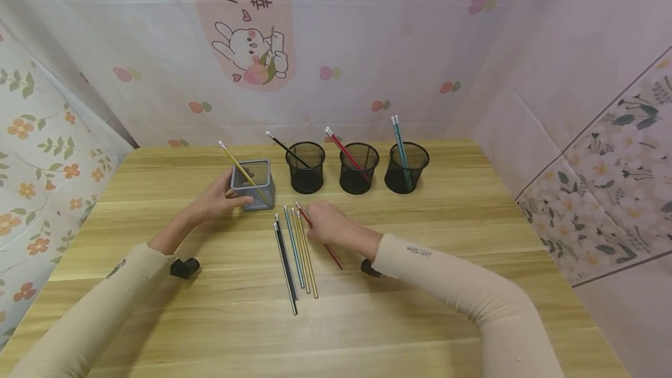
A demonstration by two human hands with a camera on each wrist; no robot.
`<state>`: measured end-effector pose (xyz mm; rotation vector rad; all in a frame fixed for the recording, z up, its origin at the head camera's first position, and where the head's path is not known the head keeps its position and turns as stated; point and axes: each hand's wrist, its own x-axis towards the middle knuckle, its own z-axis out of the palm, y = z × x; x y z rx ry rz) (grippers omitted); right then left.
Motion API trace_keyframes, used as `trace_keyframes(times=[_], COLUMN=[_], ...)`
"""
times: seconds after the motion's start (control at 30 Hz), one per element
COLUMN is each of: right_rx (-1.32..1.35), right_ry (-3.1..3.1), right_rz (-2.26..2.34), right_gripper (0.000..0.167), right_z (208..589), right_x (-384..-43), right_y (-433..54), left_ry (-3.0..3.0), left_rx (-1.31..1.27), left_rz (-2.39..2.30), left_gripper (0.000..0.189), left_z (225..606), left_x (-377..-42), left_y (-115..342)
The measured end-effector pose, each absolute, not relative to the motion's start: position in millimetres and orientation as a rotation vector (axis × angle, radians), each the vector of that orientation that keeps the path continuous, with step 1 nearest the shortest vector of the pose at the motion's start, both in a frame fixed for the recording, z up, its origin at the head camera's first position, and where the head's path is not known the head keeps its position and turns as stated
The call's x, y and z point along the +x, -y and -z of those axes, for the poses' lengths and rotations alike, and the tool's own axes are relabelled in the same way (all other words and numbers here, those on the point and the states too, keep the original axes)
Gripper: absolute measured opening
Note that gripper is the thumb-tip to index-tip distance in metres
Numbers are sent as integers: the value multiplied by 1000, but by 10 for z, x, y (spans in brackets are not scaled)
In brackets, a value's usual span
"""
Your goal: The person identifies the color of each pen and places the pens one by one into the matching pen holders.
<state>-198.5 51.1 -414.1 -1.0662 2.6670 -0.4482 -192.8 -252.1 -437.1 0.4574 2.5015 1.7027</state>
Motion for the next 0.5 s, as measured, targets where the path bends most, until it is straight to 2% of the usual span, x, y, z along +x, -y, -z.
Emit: trace_keyframes(times=[0.3, 0.5], right_rx=[-1056, -1046], right_ry=[-2585, -2569], right_rz=[498, 529], right_gripper=[38, 22], right_z=[4106, 4094], right_x=[-1973, -1997], right_y=[-586, -675], left_ry=[-2515, -2509], left_rx=[444, 430], left_rz=[-1688, -1687], left_gripper=[60, 59], left_z=[4369, 4355], left_x=[-1922, -1911], left_y=[2518, 2506])
